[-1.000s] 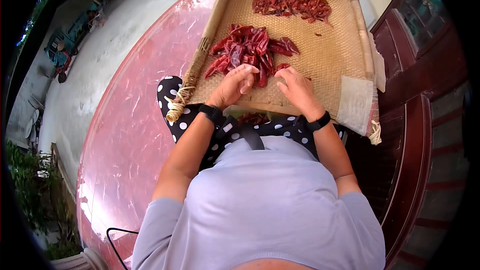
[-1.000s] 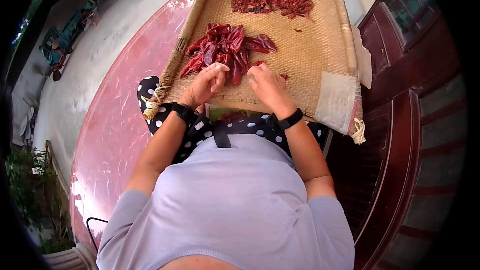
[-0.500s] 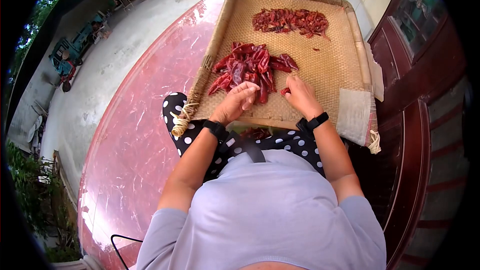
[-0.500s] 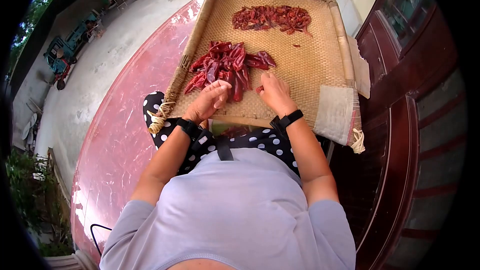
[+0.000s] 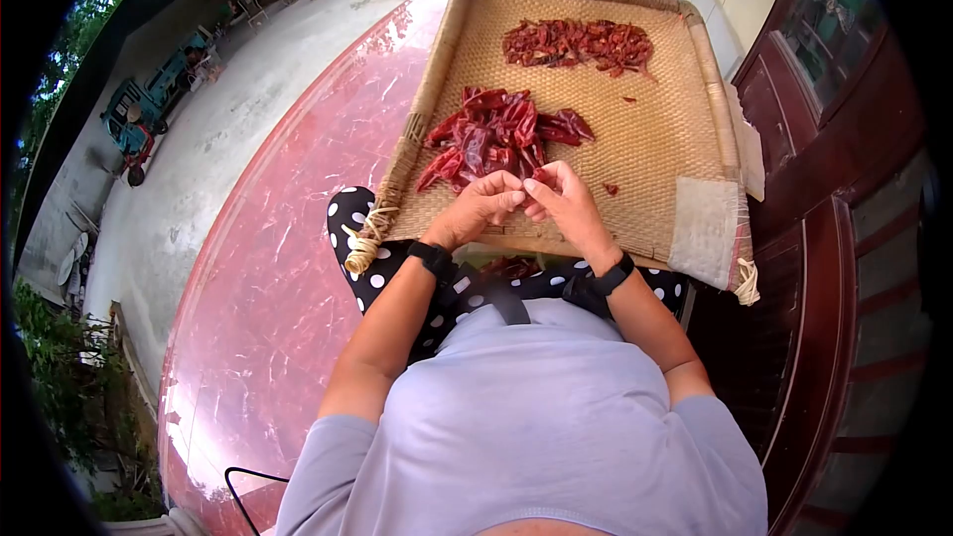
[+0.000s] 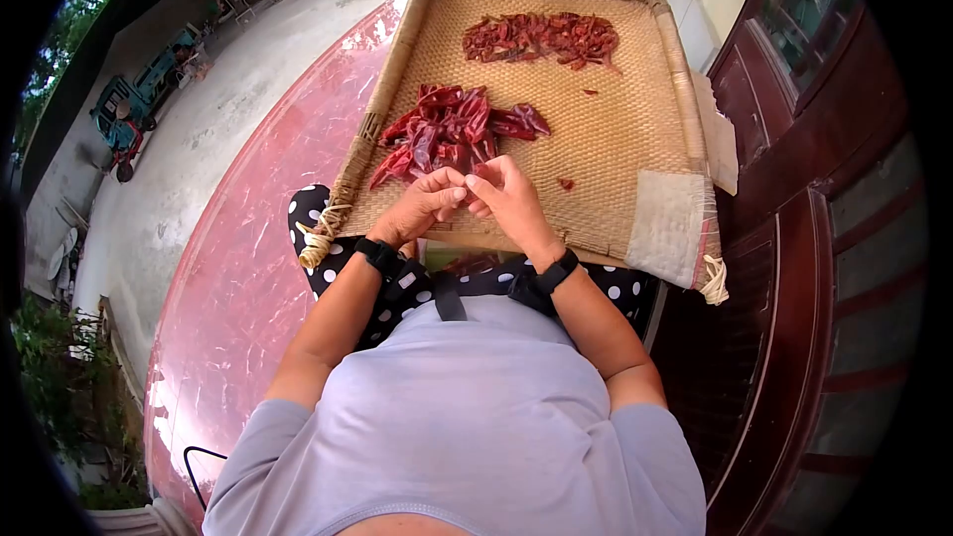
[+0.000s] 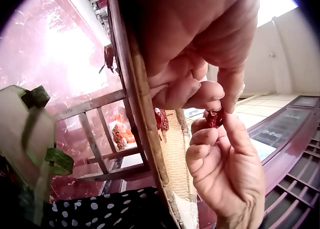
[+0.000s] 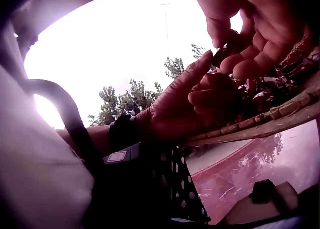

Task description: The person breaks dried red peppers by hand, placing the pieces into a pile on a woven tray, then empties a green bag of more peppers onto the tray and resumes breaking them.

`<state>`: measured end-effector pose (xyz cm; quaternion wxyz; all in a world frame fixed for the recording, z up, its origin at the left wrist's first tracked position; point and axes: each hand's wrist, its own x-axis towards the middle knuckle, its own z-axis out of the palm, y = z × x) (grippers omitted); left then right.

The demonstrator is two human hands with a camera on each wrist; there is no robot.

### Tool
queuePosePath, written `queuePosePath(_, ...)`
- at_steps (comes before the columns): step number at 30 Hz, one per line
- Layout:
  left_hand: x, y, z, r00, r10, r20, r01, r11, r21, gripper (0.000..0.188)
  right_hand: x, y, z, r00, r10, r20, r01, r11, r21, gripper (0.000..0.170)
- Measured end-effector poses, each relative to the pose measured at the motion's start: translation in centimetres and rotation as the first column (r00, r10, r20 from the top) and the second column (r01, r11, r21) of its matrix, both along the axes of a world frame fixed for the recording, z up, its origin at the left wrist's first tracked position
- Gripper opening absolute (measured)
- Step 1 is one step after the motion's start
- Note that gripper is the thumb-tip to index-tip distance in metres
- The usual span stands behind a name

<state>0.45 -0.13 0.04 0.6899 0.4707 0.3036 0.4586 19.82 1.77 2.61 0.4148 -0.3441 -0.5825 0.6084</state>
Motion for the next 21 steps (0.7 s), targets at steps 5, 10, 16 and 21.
queuePosePath(5,0.0,0.0,0.0,0.999,-0.003,0.036,0.004,0.999,-0.036,0.016,0.3,-0.3,-0.1,0.999,0.032,-0.041,-0.036,0.995,-0.088,0.029)
queuePosePath(10,-0.2,0.0,0.0,0.995,0.044,0.084,-0.043,0.999,-0.018,0.027,1.0,-0.9,0.9,0.992,0.016,0.127,-0.024,0.998,0.062,0.027)
queuePosePath(16,-0.2,-0.2,0.2,0.988,0.113,0.109,-0.116,0.993,0.018,0.036,1.0,-4.2,3.0,0.729,0.137,0.671,-0.413,0.87,0.271,0.023)
queuePosePath(21,-0.2,-0.2,0.2,0.986,0.104,0.128,-0.105,0.994,-0.004,0.035,0.4,-4.6,1.0,0.735,0.018,0.678,-0.443,0.769,0.46,0.021)
